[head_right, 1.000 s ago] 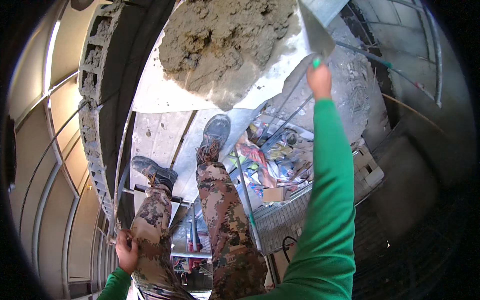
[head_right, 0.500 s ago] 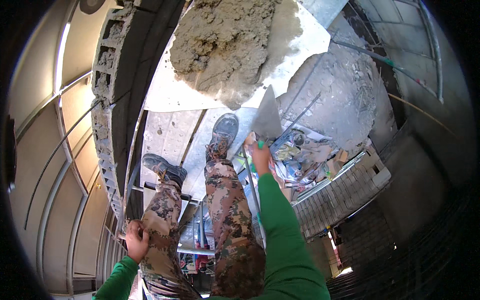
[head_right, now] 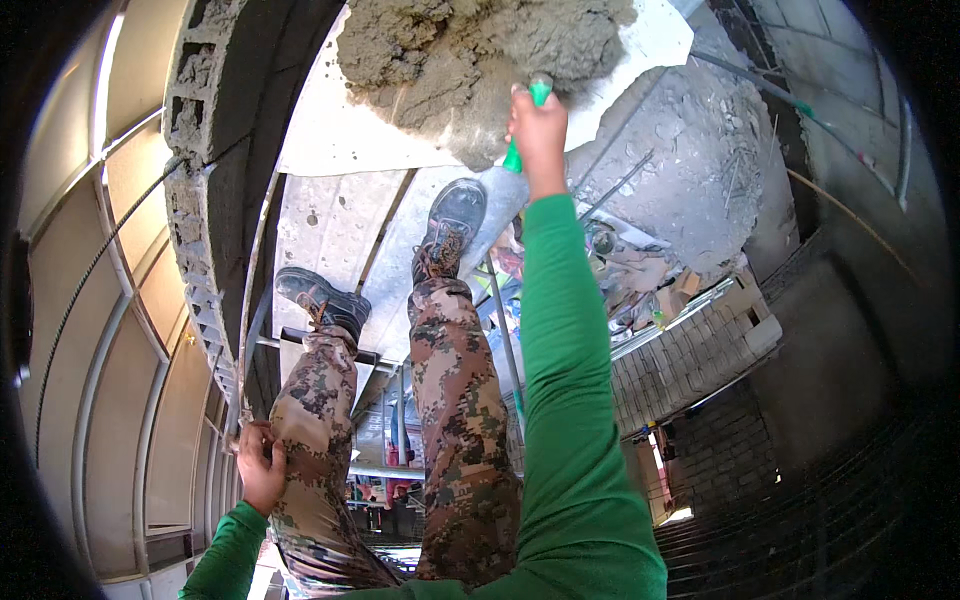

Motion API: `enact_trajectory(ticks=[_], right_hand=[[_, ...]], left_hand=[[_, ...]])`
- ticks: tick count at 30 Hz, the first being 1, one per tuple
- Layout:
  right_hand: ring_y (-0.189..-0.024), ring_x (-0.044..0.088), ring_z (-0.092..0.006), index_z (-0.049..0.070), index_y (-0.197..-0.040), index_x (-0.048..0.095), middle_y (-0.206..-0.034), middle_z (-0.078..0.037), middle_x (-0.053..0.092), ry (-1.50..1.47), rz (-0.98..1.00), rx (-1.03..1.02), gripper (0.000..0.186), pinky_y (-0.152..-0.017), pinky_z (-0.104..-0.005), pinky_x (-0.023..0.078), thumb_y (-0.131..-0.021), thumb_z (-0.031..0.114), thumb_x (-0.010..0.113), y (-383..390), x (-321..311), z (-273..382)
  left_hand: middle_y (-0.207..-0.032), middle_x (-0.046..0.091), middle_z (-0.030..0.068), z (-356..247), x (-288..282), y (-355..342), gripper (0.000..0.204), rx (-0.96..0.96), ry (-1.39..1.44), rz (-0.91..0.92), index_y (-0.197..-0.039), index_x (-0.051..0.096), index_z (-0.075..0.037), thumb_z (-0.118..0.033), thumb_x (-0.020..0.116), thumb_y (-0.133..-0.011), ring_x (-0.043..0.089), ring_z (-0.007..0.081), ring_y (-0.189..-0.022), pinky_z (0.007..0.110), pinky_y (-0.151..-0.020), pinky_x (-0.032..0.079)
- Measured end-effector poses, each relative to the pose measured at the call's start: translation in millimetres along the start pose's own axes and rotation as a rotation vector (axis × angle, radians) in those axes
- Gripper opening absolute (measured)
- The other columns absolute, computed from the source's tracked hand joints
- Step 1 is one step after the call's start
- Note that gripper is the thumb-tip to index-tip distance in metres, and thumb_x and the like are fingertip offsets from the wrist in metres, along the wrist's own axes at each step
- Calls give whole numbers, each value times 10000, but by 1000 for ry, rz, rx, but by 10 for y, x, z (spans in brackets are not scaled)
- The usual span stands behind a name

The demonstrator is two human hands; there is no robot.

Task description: The person scoops wet cement from a pile using a trowel and applies it to the top of a hollow block wall. They spread the cement into the gaps between blocks and smooth the surface along the wall's edge.

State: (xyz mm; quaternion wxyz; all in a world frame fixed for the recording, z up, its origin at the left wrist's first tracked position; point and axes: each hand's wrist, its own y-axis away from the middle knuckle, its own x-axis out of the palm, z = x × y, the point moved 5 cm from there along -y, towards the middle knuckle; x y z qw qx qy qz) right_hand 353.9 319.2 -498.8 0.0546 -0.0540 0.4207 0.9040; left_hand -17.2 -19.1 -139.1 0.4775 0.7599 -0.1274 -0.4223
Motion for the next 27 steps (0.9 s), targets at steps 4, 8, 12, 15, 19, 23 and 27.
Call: enact_trajectory(ticks=[4,8,12,15,19,23,27], right_hand=[[-785,580,-485,-54,-877,538,-791,-269,609,631,-587,-310,255,-767,-499,460,-816,187,590,52,113,-166],[-874,592,-406,-86,-975,525,-930,-277,595,401,-503,-280,290,-785,-462,453,-824,156,582,130,121,-581],[-793,629,-346,-55,-1010,579,-880,-196,651,295,-451,-52,291,-732,-437,479,-828,171,606,741,-545,-1732],[-755,650,-385,-46,-1040,617,-888,-218,683,458,-379,186,355,-705,-465,488,-853,254,602,1242,-791,-2030],[-667,636,-333,-28,-871,634,-745,-190,649,562,-160,158,345,-610,-452,479,-867,312,578,231,-277,-1439],[-451,448,-144,68,-665,507,-573,-25,485,56,-88,53,235,-418,-307,379,-872,160,567,-754,244,-109],[-460,423,-105,90,-736,489,-598,9,468,-42,48,49,195,-405,-285,357,-864,170,612,-602,148,-20]], left_hand=[[-933,546,185,0,19,-50,150,-28,34,40,-867,484,2,-44,581,-762,533,383,-869,462,-772,431],[-928,545,185,39,24,-18,153,-45,47,32,-868,485,-1,-49,585,-762,531,384,-871,461,-774,429],[-925,546,188,150,134,90,152,-20,88,-4,-862,487,-4,-55,587,-761,526,389,-864,463,-777,425],[-938,552,195,210,171,193,149,-62,93,-8,-861,488,-7,-59,585,-760,527,392,-873,468,-786,425],[-958,558,199,250,133,166,140,-80,102,-9,-850,483,-13,-60,580,-761,532,395,-895,470,-798,427],[-946,553,194,278,152,176,141,-77,117,-26,-836,471,-14,-61,582,-763,529,395,-882,467,-792,428],[-960,550,205,288,187,251,136,-162,145,11,-853,480,-5,-64,577,-779,532,400,-893,472,-811,427]])
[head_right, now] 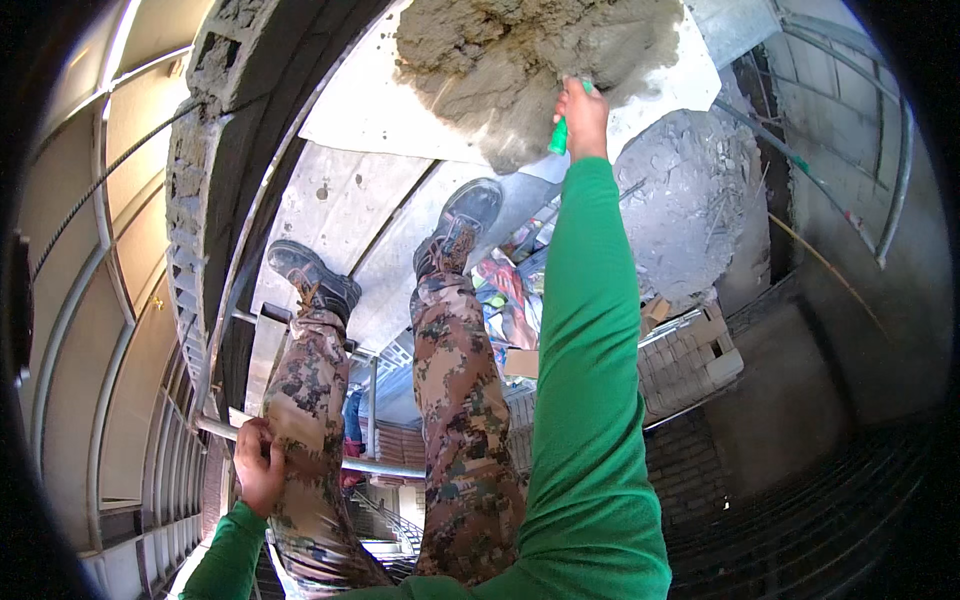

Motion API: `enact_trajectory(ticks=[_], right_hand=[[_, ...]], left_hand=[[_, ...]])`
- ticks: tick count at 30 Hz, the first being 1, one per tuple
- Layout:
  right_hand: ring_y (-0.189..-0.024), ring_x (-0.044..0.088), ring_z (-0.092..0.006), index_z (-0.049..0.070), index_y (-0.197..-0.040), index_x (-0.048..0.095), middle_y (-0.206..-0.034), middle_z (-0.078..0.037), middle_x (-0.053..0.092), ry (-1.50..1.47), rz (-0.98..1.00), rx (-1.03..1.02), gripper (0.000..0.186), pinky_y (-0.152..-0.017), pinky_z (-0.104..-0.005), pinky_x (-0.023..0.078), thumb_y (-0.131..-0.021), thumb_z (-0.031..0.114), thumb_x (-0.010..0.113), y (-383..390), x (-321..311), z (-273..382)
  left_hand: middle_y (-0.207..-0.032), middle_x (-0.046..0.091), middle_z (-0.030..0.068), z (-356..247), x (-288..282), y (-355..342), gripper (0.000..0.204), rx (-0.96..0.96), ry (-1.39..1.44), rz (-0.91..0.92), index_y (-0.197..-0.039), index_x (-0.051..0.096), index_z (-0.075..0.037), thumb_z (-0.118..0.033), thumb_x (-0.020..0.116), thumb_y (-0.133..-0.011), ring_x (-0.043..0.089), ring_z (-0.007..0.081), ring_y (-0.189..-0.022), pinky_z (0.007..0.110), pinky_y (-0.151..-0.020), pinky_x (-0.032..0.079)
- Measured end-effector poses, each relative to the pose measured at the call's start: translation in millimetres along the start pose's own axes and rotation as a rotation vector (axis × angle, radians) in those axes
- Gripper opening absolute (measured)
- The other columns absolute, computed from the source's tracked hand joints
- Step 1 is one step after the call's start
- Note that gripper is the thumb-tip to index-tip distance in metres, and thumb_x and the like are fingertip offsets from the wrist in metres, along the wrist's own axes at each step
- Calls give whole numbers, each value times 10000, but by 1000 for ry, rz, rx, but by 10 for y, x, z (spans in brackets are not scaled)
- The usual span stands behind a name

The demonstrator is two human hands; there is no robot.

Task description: The person scoops wet cement from a pile using a trowel and applies it to the top of a hollow block wall. They spread the cement into the gaps between blocks and smooth the surface along the wall's edge.

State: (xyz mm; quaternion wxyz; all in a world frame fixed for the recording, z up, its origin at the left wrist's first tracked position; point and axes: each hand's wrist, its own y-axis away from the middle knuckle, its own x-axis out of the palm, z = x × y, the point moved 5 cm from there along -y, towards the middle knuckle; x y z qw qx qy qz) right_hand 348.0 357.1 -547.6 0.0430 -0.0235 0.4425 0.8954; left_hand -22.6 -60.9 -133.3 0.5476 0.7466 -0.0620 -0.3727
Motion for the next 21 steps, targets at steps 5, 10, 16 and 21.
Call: enact_trajectory(ticks=[5,10,16,21], right_hand=[[-436,425,-101,111,-761,491,-571,11,463,123,-110,-110,190,-399,-286,360,-854,163,649,459,-77,-126],[-458,396,-70,113,-667,501,-553,30,453,519,-83,-303,274,-404,-267,313,-888,214,628,1008,-447,-238],[-446,419,-76,83,-665,473,-529,19,461,833,105,-265,248,-397,-284,330,-866,162,594,2127,-114,-47],[-524,470,-138,29,-704,507,-591,-34,509,1147,426,-235,226,-493,-342,403,-809,176,643,2889,744,26]], left_hand=[[-984,560,220,99,83,120,145,57,28,-79,-854,483,3,-72,583,-779,534,415,-910,490,-821,427],[-862,525,199,256,130,176,182,87,92,-173,-814,480,-11,-96,610,-720,519,412,-833,482,-760,428],[-966,556,175,513,-57,378,263,55,226,-254,-913,550,0,-171,606,-721,545,360,-954,452,-823,442],[-988,561,179,904,71,613,278,4,390,-307,-923,554,3,-183,603,-723,546,363,-989,463,-869,440]])
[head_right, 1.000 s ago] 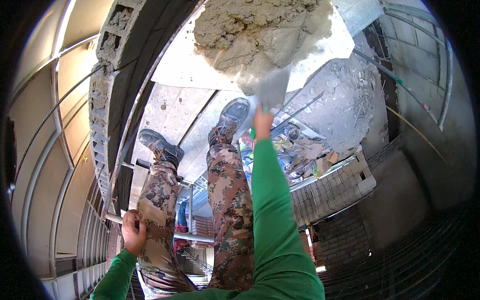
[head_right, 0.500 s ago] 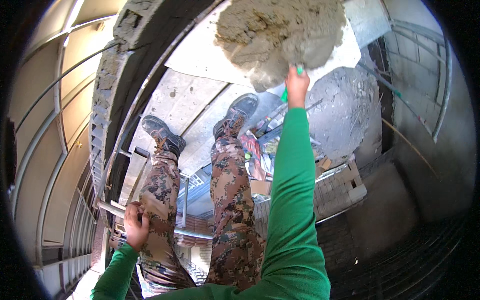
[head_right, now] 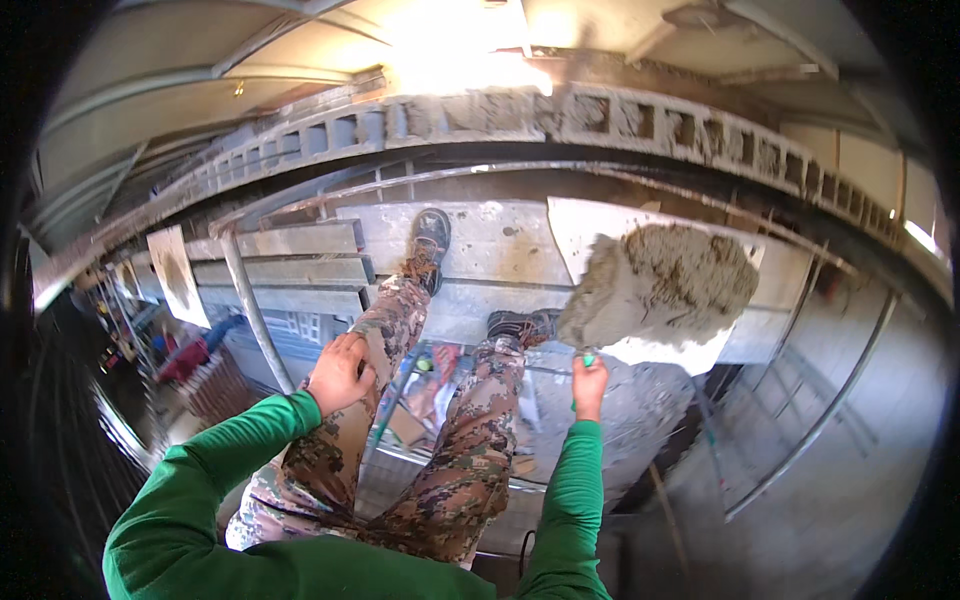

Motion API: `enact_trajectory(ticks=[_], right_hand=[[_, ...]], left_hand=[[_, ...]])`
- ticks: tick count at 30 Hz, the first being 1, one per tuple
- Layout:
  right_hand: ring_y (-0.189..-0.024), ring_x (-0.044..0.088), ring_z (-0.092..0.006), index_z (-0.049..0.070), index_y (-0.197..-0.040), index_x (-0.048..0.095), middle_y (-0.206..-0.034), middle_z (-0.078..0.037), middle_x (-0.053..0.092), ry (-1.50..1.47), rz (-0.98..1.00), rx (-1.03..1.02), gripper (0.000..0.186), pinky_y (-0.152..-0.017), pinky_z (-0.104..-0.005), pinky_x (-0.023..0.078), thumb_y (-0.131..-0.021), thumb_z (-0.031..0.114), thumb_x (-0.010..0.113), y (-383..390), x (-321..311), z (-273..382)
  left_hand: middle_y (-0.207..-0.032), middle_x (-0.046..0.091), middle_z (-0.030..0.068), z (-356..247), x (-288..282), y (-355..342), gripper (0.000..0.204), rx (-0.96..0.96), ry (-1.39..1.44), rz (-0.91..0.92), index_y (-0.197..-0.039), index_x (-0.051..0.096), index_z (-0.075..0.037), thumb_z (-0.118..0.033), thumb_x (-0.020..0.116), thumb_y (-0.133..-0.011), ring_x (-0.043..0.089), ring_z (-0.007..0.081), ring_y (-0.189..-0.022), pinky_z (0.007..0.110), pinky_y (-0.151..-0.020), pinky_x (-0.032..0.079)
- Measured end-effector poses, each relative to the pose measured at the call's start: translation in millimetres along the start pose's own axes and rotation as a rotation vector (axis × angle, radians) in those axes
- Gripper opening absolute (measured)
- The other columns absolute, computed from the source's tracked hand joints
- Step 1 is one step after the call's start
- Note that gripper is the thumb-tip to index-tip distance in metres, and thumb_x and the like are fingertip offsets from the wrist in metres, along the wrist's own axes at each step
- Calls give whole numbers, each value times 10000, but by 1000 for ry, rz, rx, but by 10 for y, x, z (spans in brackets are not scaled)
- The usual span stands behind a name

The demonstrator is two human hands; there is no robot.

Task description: The person scoops wet cement from a pile using a trowel and applies it to the top of a hollow block wall. They spread the cement into the gaps between blocks and smooth the surface along the wall's edge.

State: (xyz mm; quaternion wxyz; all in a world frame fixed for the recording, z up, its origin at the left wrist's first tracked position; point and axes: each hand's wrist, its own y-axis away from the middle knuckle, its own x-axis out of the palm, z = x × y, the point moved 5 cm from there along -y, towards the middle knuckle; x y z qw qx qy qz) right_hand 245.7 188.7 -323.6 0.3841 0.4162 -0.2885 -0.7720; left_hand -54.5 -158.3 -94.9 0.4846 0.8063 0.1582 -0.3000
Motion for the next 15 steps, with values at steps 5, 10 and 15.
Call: enact_trajectory(ticks=[5,10,15], right_hand=[[-598,608,-359,-16,-833,606,-655,-186,617,522,195,-494,205,-583,-427,474,-785,181,641,-223,540,1282],[-770,611,-454,12,-848,622,-764,-253,631,808,429,-674,297,-694,-522,495,-812,306,645,-597,1558,2841],[-816,625,-425,57,-903,647,-826,-225,654,1019,469,-968,292,-740,-500,513,-836,338,604,-992,2798,4031]], left_hand=[[-999,554,187,267,-42,164,292,-12,138,-121,-928,558,6,-194,607,-720,535,371,-984,467,-880,439],[-984,545,187,625,20,357,258,-119,309,-211,-885,546,5,-181,617,-720,525,382,-980,465,-867,437],[-953,539,189,869,7,404,241,-205,477,-244,-872,526,12,-152,622,-723,522,383,-960,473,-845,439]])
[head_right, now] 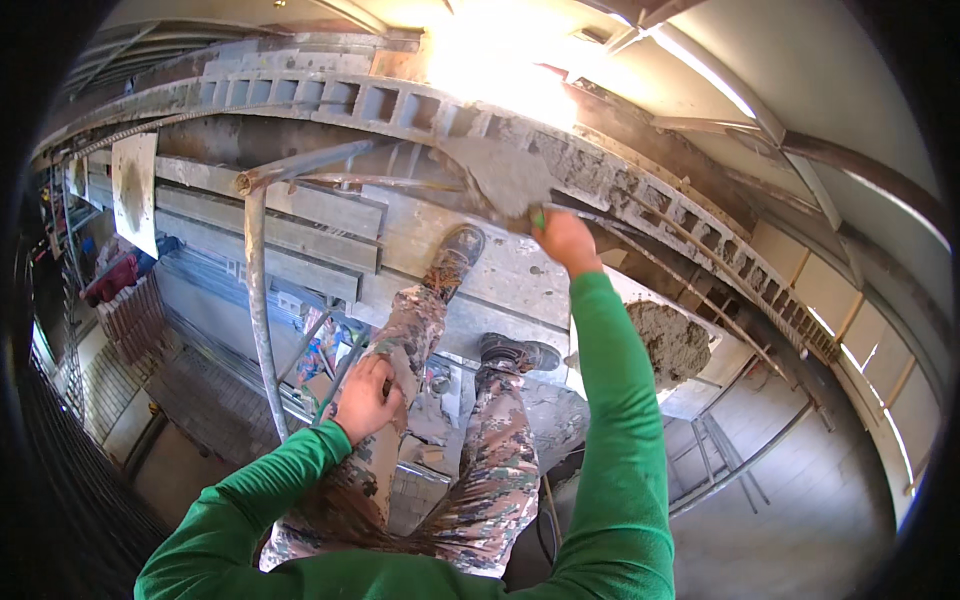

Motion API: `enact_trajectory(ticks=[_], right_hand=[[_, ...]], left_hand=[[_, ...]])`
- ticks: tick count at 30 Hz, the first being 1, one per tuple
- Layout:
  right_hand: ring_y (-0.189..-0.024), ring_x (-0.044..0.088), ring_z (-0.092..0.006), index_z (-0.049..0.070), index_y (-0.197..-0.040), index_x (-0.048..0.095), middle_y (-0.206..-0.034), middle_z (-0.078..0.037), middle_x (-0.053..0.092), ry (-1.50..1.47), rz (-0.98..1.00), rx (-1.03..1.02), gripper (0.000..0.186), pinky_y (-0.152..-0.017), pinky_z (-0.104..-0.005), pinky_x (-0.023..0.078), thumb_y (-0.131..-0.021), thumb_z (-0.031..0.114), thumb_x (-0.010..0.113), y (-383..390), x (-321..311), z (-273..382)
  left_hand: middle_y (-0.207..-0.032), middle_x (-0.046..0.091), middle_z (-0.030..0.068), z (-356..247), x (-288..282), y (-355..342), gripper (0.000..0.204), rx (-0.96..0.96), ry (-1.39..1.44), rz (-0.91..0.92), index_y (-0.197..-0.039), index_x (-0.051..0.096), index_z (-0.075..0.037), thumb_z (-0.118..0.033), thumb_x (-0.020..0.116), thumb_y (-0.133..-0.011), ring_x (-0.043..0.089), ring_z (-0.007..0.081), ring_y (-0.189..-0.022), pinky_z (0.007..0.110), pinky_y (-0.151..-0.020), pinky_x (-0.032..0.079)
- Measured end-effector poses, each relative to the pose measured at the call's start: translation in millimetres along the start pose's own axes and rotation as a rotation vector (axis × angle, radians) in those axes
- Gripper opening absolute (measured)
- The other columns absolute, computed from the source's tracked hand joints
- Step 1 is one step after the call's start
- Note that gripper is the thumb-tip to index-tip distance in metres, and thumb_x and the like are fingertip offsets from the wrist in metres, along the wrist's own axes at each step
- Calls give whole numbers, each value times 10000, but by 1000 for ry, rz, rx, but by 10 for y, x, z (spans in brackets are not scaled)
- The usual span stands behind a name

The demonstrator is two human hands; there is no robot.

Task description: The person scoops wet cement from a pile using a trowel and applies it to the top of a hollow block wall. They spread the cement into the gaps between blocks and smooth the surface along the wall's edge.

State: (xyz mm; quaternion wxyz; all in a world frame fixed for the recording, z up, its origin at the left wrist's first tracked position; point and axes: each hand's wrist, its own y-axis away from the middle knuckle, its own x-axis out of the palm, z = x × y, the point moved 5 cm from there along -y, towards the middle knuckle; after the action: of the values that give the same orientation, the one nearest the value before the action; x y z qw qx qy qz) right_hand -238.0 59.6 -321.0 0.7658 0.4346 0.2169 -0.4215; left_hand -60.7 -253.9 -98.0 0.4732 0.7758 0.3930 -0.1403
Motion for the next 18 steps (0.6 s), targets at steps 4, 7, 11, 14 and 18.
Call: enact_trajectory(ticks=[4,7,11,14,18], right_hand=[[-867,647,-394,69,-966,660,-914,-199,672,96,64,-83,251,-780,-490,525,-874,277,553,-1007,-228,661],[-900,634,-394,98,-1090,632,-965,-204,665,199,38,21,288,-798,-494,504,-848,250,601,-1502,-54,627],[-891,637,-388,97,-1116,621,-949,-202,664,161,-64,45,318,-790,-493,503,-833,243,612,-1410,-95,79],[-883,635,-392,102,-1122,622,-923,-197,665,180,-64,92,337,-782,-492,503,-825,262,620,-907,-232,-405],[-829,640,-409,64,-1100,598,-918,-221,659,162,-113,333,341,-730,-502,520,-830,271,619,-219,-38,-754]], left_hand=[[-937,539,180,94,-144,-8,247,-70,58,-58,-889,519,-1,-139,631,-718,529,385,-935,468,-828,440],[-931,543,183,159,-202,-30,239,-94,112,-71,-888,520,-9,-130,628,-713,540,398,-901,463,-806,440],[-943,539,180,216,-213,-47,236,-94,119,-59,-899,524,-13,-147,623,-732,538,385,-917,461,-812,440],[-946,537,175,255,-235,-29,231,-94,134,-73,-901,524,-15,-152,622,-742,536,381,-919,462,-813,441],[-947,539,174,232,-255,-14,225,-85,146,-78,-895,521,-13,-145,622,-743,535,383,-918,462,-813,444]])
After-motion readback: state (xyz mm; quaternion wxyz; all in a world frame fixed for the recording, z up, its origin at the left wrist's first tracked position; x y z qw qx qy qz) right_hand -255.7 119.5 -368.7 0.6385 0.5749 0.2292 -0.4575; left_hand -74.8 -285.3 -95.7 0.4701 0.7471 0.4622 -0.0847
